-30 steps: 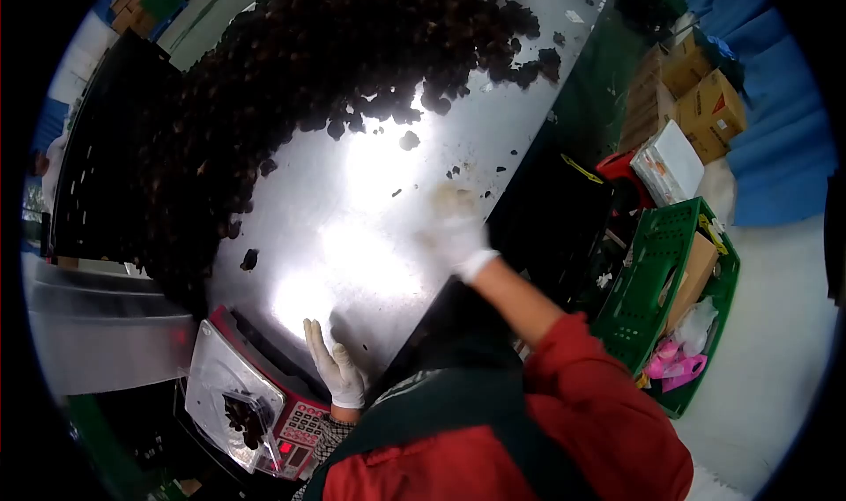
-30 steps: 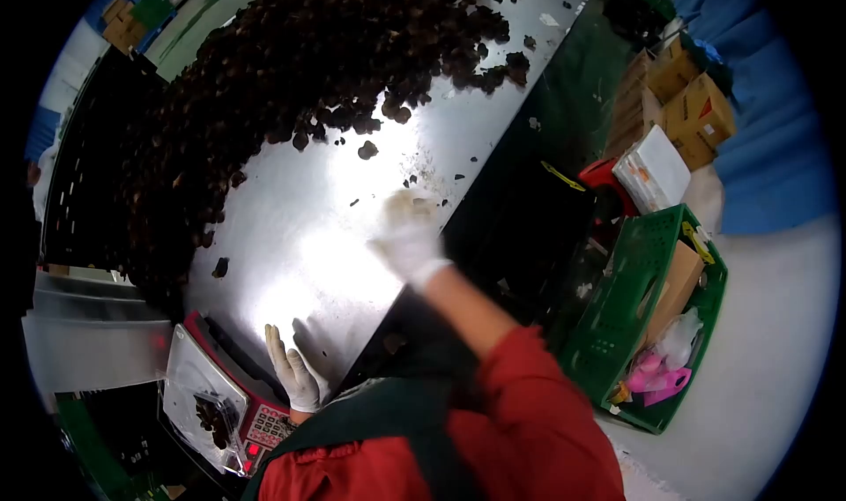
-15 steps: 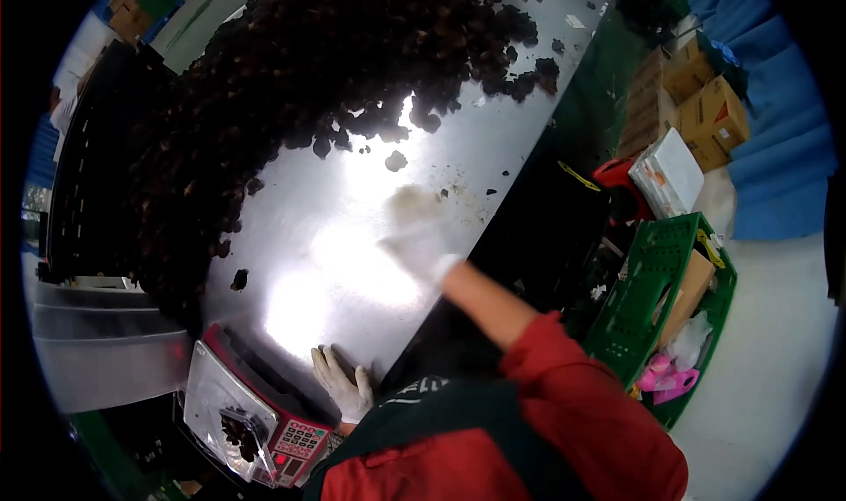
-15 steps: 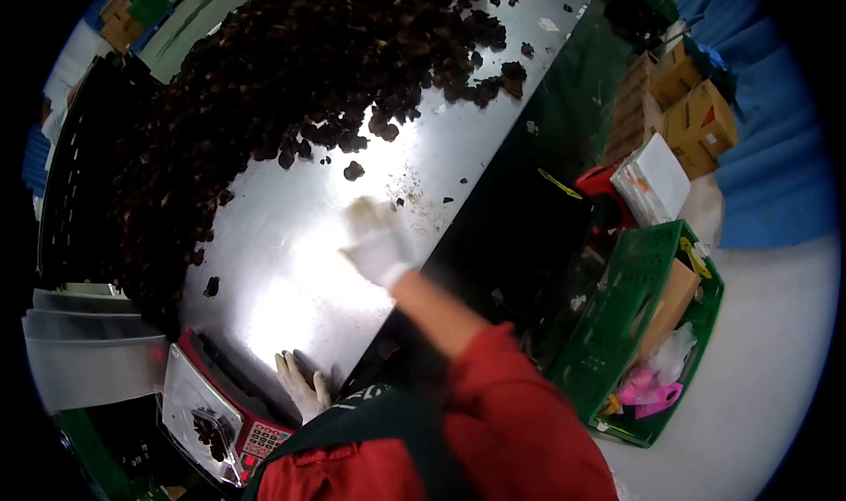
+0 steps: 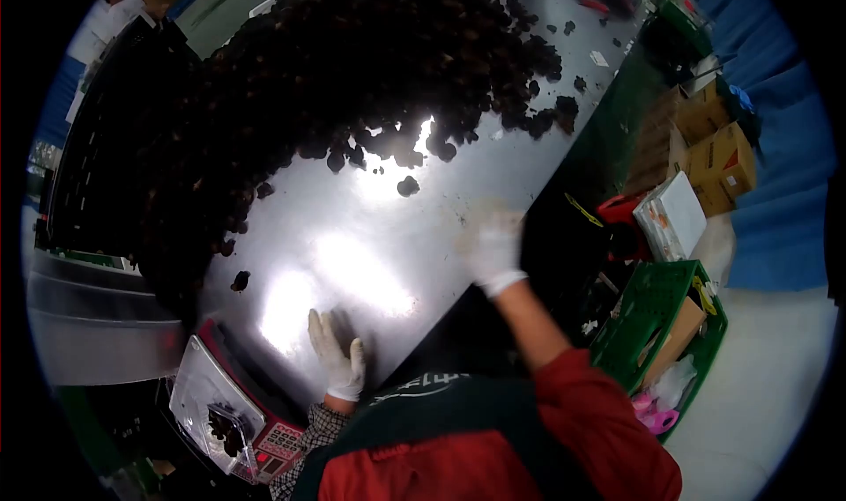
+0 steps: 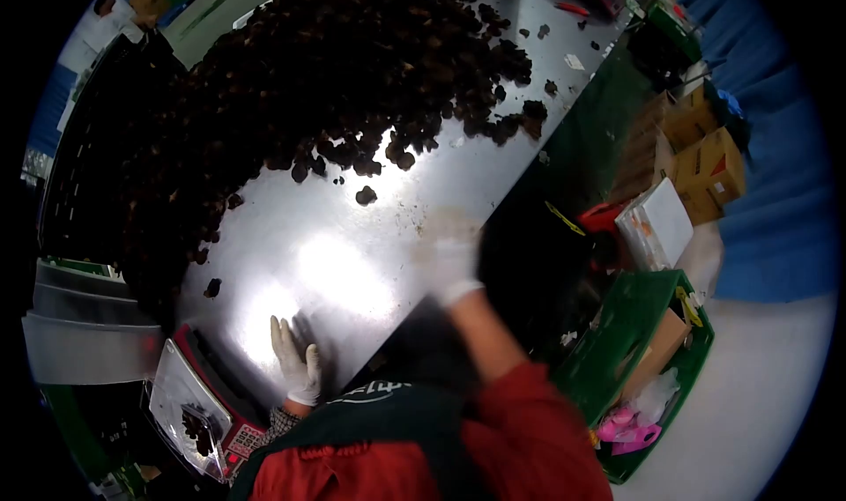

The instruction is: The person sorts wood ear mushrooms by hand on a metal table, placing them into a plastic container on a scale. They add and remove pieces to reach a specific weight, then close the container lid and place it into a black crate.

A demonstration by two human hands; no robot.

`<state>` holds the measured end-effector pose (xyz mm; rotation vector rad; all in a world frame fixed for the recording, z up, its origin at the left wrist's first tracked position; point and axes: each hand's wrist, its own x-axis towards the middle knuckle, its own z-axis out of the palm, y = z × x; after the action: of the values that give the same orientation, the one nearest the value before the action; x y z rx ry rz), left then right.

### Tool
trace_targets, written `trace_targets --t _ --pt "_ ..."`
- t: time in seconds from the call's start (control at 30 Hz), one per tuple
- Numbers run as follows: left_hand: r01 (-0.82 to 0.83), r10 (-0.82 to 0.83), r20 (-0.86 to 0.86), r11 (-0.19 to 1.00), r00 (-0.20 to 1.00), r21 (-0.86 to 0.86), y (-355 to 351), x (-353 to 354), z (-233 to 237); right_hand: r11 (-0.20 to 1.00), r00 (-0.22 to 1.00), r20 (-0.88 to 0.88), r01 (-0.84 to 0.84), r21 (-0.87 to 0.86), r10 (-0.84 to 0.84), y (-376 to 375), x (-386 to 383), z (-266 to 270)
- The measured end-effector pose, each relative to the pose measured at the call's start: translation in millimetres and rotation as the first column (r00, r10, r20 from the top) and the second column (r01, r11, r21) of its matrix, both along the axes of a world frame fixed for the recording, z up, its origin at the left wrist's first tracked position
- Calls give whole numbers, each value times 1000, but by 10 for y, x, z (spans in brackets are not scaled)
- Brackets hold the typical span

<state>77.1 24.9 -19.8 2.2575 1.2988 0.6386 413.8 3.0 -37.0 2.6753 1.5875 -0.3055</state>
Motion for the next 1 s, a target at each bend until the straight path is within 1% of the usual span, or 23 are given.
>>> trace_targets --t 0.03,0.07,0.1,0.13,0.17,0.2,0.23,0.27,0.3,0.33,0.37,0.43,0.47,0.5,0.53,0.57,0.7,0.77,0.83,0.87,0.9,0.93,1.0 --pt "-36 36 -19 999 999 11 13 -55 10 971 962 235 88 224 -141 -260 376 -11" --pt "-77 77 -22 997 997 13 33 -104 1 931 909 221 321 171 -354 -514 758 28" --pt "-120 120 -20 993 993 17 62 -147 -31 813 781 230 541 217 -581 -868 1130 -66" --pt "-127 127 0 989 992 77 106 -222 -136 802 748 299 512 309 -592 -1044 1314 -163" --pt "-152 152 -8 987 988 47 132 -246 -121 789 709 362 477 387 -606 -1145 1407 -219" --pt "-168 169 -2 985 986 22 170 -212 -89 816 861 220 310 487 -459 -909 1196 -49" --pt "-181 181 8 983 983 -2 223 -148 -72 887 939 187 190 421 -290 -594 866 180" --pt "-181 181 23 984 983 0 294 -84 -102 923 970 180 84 376 -162 -334 565 175" --pt "-183 183 37 983 982 5 372 -33 -136 875 997 80 -32 482 -8 -130 211 48" --pt "-187 186 47 982 981 8 421 17 -157 871 986 3 -149 468 167 45 -110 -40" --pt "-185 185 5 983 983 22 465 70 -158 846 939 -80 -262 464 334 157 -272 -84" --pt "-178 183 -96 982 978 60 574 79 -120 939 991 74 -129 318 111 177 37 69" --pt "-187 192 -91 980 977 61 599 72 -108 967 987 163 -55 249 14 175 340 138" --pt "-191 197 -122 980 973 57 604 9 -146 949 968 226 32 314 -108 115 851 -111" --pt "-198 204 -147 979 968 54 604 -53 -230 929 920 253 221 297 -299 64 1229 4" --pt "-210 215 -168 976 962 51 617 -73 -285 864 914 237 190 467 -329 18 1628 -132" --pt "-164 184 -279 982 943 91 632 10 -233 751 939 9 270 602 -345 419 2567 -174" --pt "-162 188 -303 981 934 110 640 -6 -242 675 892 -133 417 608 -432 763 2717 -314" --pt "-163 188 -344 981 920 100 627 10 -218 779 892 38 372 505 -451 1081 2554 -268" --pt "-163 190 -345 981 919 107 637 2 -233 723 934 -82 323 611 -349 1273 2472 -292" --pt "-159 190 -348 981 918 115 636 -1 -222 648 972 -121 224 728 -200 1481 2283 -286" --pt "-155 188 -348 981 918 119 635 9 -212 594 985 -79 155 789 -152 1708 2034 -355" --pt "-148 191 -343 978 920 148 635 -4 -243 589 995 -99 80 804 -1 2041 1525 -284"
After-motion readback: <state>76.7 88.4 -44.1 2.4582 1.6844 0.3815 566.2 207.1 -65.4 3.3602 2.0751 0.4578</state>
